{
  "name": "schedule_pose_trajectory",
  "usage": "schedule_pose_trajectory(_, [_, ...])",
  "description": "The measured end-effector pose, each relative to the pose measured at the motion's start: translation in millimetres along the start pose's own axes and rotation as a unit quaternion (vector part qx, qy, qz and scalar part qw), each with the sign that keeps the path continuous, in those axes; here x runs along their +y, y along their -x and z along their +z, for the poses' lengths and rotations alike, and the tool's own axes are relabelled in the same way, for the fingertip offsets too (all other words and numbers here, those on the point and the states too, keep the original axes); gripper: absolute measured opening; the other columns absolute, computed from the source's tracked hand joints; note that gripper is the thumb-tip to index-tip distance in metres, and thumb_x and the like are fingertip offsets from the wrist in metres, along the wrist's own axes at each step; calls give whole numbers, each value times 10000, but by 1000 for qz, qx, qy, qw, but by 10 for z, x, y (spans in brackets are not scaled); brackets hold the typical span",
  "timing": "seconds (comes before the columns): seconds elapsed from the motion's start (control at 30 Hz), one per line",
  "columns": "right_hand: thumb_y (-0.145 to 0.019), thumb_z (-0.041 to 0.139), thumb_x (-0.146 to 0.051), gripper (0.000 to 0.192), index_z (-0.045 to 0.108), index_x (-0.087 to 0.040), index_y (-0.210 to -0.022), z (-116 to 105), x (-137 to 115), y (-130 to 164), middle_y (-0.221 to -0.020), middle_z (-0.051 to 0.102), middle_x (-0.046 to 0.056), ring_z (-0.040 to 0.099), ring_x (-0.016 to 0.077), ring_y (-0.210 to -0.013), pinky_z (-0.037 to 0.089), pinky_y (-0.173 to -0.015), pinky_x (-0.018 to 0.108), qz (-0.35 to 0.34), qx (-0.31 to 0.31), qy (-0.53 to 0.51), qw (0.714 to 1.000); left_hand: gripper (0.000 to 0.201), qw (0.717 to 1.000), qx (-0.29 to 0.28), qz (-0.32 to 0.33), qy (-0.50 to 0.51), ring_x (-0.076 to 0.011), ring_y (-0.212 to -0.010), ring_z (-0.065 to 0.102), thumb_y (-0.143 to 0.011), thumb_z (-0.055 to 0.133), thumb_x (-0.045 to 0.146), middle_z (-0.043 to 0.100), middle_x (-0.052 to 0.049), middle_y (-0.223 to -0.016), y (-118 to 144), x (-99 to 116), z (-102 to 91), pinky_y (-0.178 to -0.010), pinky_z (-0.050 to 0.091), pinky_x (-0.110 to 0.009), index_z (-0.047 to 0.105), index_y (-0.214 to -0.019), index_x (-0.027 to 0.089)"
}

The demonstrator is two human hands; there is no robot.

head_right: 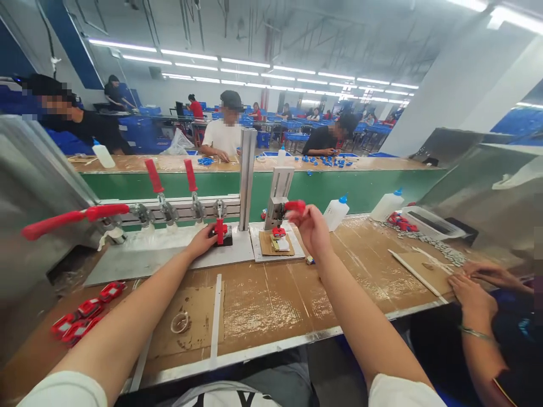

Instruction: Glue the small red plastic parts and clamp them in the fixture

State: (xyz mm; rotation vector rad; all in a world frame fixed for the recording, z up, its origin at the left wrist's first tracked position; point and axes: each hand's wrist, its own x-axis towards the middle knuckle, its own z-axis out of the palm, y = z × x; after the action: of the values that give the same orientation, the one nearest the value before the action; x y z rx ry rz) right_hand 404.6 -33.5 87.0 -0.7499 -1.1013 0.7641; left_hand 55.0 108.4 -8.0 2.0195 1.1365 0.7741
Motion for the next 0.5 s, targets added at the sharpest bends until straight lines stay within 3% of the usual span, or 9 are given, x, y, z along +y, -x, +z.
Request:
schedule_pose_trajectory(0.1, [-862,732,-556,324,582,-288,-962,173,-163,-453,-1292,740,52,709,215,-1149,602,-935,362,-13,-41,-20,999,657,1000,-16,-15,-12,-316,-1332,643,-872,591,521,667,-127,-1472,146,61,-104,-1191,454,-456,626,-1429,174])
schedule_pose_trajectory(0.23, [-806,778,-515,369,606,-291,-1043,139,-128,-826,-1238,758,50,715,203,-1095,606,-901,345,-8,-45,-5,999,693,998,-10,-54,-37,-376,-1434,561,-834,609,596,618,-174,-1521,589,168,-438,-1246,390,-507,694,-1360,153])
schedule_pose_trajectory(0.37, [-854,669,-505,324,571,-285,-1071,-171,164,-656,-1221,740,73,703,222,-1036,588,-838,367,-32,11,124,992,679,993,-16,-49,-109,-320,-1420,579,-933,468,670,628,-79,-1529,1361,398,-960,-1218,433,-448,665,-1431,252])
schedule_pose_trajectory(0.43, [-844,634,-522,331,561,-261,-1034,-339,373,-439,-1140,732,88,680,221,-940,564,-794,364,-26,50,274,960,673,984,3,-72,-165,-316,-1402,593,-972,406,679,625,-47,-1536,1782,512,-1220,-1185,460,-446,620,-1481,294])
schedule_pose_trajectory(0.5, [-789,676,-548,383,584,-235,-990,-472,580,-216,-1047,729,96,646,220,-841,544,-777,379,3,41,381,923,653,965,28,-120,-233,-337,-1348,629,-983,374,680,656,-38,-1499,2144,573,-1429,-1110,507,-461,624,-1468,322])
